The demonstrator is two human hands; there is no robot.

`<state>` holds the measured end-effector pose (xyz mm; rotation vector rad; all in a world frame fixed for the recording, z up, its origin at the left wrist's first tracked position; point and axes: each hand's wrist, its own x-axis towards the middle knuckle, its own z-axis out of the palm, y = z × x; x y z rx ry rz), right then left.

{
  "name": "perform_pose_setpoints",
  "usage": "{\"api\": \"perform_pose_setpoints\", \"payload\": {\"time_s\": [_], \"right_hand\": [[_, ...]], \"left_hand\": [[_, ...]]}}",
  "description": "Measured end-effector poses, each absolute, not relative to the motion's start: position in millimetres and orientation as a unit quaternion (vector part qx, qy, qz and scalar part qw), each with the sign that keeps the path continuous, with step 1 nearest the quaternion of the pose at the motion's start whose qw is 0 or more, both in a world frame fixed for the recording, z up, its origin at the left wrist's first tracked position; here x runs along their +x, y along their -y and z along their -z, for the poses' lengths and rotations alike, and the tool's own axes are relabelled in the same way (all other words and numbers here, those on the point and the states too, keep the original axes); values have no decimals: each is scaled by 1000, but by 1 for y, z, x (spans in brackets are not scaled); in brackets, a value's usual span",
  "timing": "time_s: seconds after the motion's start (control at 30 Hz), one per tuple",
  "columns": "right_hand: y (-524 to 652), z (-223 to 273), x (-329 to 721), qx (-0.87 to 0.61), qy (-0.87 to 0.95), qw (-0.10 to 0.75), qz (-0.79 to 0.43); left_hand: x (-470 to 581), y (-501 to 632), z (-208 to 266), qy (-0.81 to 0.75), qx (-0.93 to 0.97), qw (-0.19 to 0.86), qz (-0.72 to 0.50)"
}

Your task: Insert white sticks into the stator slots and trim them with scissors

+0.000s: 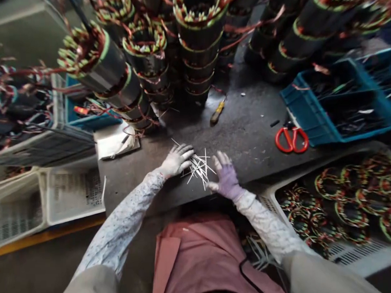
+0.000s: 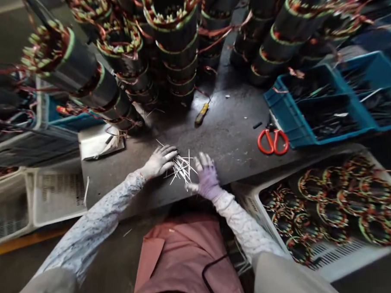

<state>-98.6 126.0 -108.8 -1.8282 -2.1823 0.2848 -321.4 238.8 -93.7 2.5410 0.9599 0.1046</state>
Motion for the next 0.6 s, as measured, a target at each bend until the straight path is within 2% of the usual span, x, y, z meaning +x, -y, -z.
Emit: {"api": "perform_pose_setpoints", "payload": {"time_s": [0.1,0.17,0.27,0.43,0.6], "right_hand": [[-100,115,-125,-691,715,79,-66],[-111,116,-145,-724,683,68,-65],[-145,112,-165,-731,672,76,-92],[-170,110,-181,-650,744,88,-126],[-166,120,-194,-565,808,109,-125]], "left_hand": [[-317,-199,101,-438,876,187,-78],[-311,-185,107,-485,846,188,-113],[-309,-181,115,-491,812,249,-192],[-334,-180,109,-480,709,394,-334],[-382,-94,91,-611,543,419,-396]]}}
